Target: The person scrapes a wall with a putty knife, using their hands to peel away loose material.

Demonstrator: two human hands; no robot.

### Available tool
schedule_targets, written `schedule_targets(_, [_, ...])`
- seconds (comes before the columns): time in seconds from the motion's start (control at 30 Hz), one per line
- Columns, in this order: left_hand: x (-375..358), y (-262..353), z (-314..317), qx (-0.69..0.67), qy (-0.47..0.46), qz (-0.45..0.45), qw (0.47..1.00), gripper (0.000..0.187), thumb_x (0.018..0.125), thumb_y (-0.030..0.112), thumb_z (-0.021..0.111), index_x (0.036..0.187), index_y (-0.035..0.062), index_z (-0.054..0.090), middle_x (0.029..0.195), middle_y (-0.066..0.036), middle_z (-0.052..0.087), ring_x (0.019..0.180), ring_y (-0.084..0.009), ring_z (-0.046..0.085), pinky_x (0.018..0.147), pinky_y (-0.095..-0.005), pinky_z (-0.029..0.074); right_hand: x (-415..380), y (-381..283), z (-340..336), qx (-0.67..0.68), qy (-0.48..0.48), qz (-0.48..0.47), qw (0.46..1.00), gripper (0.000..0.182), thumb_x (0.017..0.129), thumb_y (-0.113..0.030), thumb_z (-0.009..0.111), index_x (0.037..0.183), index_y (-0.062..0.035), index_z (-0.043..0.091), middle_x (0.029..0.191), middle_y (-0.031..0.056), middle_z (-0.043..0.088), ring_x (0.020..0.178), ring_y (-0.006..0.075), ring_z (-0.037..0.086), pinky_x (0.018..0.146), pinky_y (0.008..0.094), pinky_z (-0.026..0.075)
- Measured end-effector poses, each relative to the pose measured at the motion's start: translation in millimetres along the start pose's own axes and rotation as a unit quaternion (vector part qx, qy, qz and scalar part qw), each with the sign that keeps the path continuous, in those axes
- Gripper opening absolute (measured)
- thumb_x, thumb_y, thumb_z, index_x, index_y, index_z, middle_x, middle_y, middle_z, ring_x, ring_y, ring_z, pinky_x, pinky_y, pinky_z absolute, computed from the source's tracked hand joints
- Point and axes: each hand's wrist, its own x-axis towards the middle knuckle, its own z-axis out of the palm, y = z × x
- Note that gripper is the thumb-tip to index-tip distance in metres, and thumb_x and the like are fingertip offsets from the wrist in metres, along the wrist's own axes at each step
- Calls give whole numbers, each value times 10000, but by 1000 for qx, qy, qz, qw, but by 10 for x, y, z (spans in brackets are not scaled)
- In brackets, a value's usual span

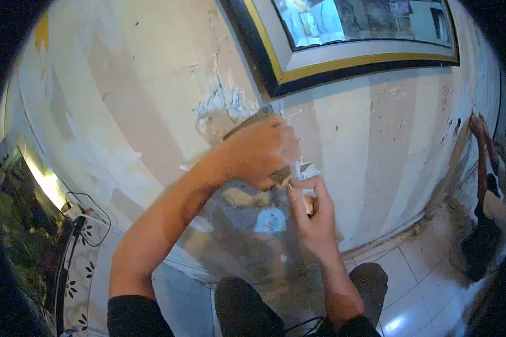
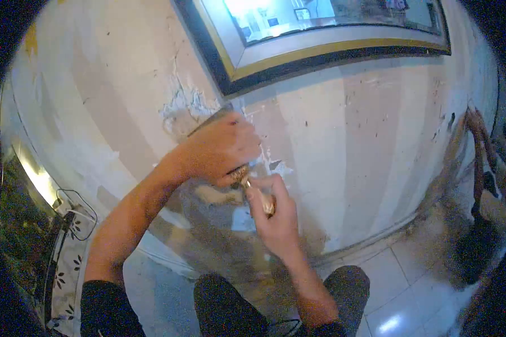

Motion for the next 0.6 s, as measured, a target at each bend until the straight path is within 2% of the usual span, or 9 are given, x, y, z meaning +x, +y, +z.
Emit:
schedule_targets(0.03, [15,-60,-74,44,1,-8,999,426,619,315,655,933,36,587,922,-141,585,978,-308,556,912,-441,399,92,5,-13,7,5,-44,999,146,941,-156,573,1022,-42,532,657,-5,526,592,43,460,500,241,373])
schedule_targets(0.07, [31,-66,-123,82,1,-16,996,412,629,311,645,930,36,586,917,-142,588,969,-307,559,904,-442,401,94,-4,0,13,8,-37,999,146,941,-156,573,1022,-42,532,657,-5,526,592,43,460,500,241,373])
schedule_targets(0.2, [-7,-43,-42,49,29,4,998,358,651,320,627,880,51,567,869,-118,576,913,-300,558,857,-440,405,-19,29,90,46,4,-1,999,181,946,-193,567,1038,-43,524,650,-4,524,576,49,444,497,247,365])
schedule_targets(0.27, [-49,62,131,-3,-48,3,999,322,659,332,616,825,68,540,820,-94,554,855,-292,550,818,-434,402,-195,147,140,51,13,16,999,190,947,-200,565,1044,-42,521,655,-6,524,578,48,440,497,246,361])
schedule_targets(0.37, [-88,155,236,-22,2,36,999,308,674,355,600,793,82,522,788,-84,532,820,-283,541,793,-425,397,-350,227,140,-10,12,54,998,203,947,-205,568,1053,-40,517,671,-7,527,584,46,440,498,245,356])
schedule_targets(0.43, [-71,191,239,-20,9,29,999,301,670,342,603,801,81,529,791,-85,535,822,-282,542,799,-421,395,-321,197,102,41,12,18,999,179,942,-169,568,1051,-37,518,681,-3,532,582,46,437,499,243,354])
schedule_targets(0.6, [-70,51,94,34,33,24,999,297,659,315,612,826,80,539,819,-92,543,844,-284,541,822,-422,386,-120,40,57,-9,-2,-18,1000,147,936,-117,565,1048,-35,517,674,-1,523,580,46,442,492,239,351])
